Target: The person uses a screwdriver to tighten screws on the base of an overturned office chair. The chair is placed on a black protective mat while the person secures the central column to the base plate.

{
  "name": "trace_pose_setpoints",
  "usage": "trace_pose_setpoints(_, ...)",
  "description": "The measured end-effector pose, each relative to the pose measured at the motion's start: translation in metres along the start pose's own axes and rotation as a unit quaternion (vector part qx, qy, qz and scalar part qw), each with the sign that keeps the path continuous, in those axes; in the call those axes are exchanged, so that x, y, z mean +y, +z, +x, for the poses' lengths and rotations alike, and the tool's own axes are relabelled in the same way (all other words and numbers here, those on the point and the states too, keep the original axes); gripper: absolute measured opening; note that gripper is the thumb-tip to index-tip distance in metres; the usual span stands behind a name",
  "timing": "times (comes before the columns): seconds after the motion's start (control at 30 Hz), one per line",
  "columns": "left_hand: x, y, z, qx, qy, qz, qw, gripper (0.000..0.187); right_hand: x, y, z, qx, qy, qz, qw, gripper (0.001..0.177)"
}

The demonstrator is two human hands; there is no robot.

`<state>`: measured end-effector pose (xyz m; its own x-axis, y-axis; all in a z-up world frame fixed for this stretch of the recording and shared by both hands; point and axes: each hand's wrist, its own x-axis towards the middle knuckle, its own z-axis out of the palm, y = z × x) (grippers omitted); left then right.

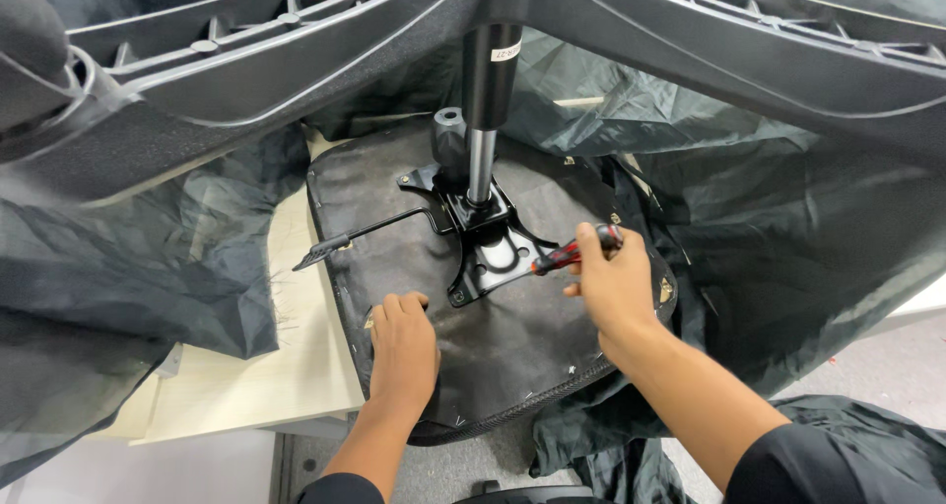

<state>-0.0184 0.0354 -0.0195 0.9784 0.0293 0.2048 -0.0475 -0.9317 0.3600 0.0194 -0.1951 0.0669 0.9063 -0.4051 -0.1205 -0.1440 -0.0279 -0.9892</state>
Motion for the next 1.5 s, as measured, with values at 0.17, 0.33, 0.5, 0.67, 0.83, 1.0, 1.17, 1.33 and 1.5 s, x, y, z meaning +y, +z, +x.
trace_pose_setpoints(0.17,-0.015,0.006,0.002,0.07,-0.061,-0.152,0.984,0.034,0.028,-0.017,0.019,0.033,0.131,0.043,0.99,0.037)
trace_pose_setpoints(0.33,-0.027,-0.005,0.001,0.097,-0.129,-0.326,0.931,0.024,0.055,-0.031,0.023,0.04,0.22,0.069,0.972,0.044)
trace_pose_setpoints(0.5,-0.033,-0.023,0.009,-0.061,-0.305,-0.631,0.71,0.02,0.064,-0.033,0.018,0.042,0.252,0.06,0.965,0.048)
trace_pose_setpoints(0.67,-0.029,-0.025,-0.002,-0.077,-0.324,-0.71,0.62,0.018,0.064,-0.036,0.009,0.056,0.254,0.072,0.963,0.047)
trace_pose_setpoints(0.83,-0.033,-0.022,-0.001,-0.041,-0.357,-0.653,0.666,0.015,0.07,-0.041,0.001,0.074,0.246,0.084,0.963,0.045)
trace_pose_setpoints(1.0,-0.041,-0.026,0.0,-0.01,-0.348,-0.53,0.773,0.031,0.076,-0.046,-0.003,0.086,0.233,0.073,0.966,0.043)
trace_pose_setpoints(1.17,-0.054,-0.036,-0.005,0.023,-0.419,-0.298,0.857,0.044,0.079,-0.046,-0.016,0.116,0.189,0.018,0.975,0.033)
trace_pose_setpoints(1.33,-0.068,-0.031,-0.016,-0.027,-0.429,-0.223,0.875,0.086,0.073,-0.044,-0.032,0.121,0.147,-0.033,0.981,0.03)
trace_pose_setpoints(1.5,-0.067,-0.014,-0.027,-0.149,-0.415,-0.228,0.868,0.108,0.061,-0.033,-0.046,0.087,0.139,-0.081,0.983,0.03)
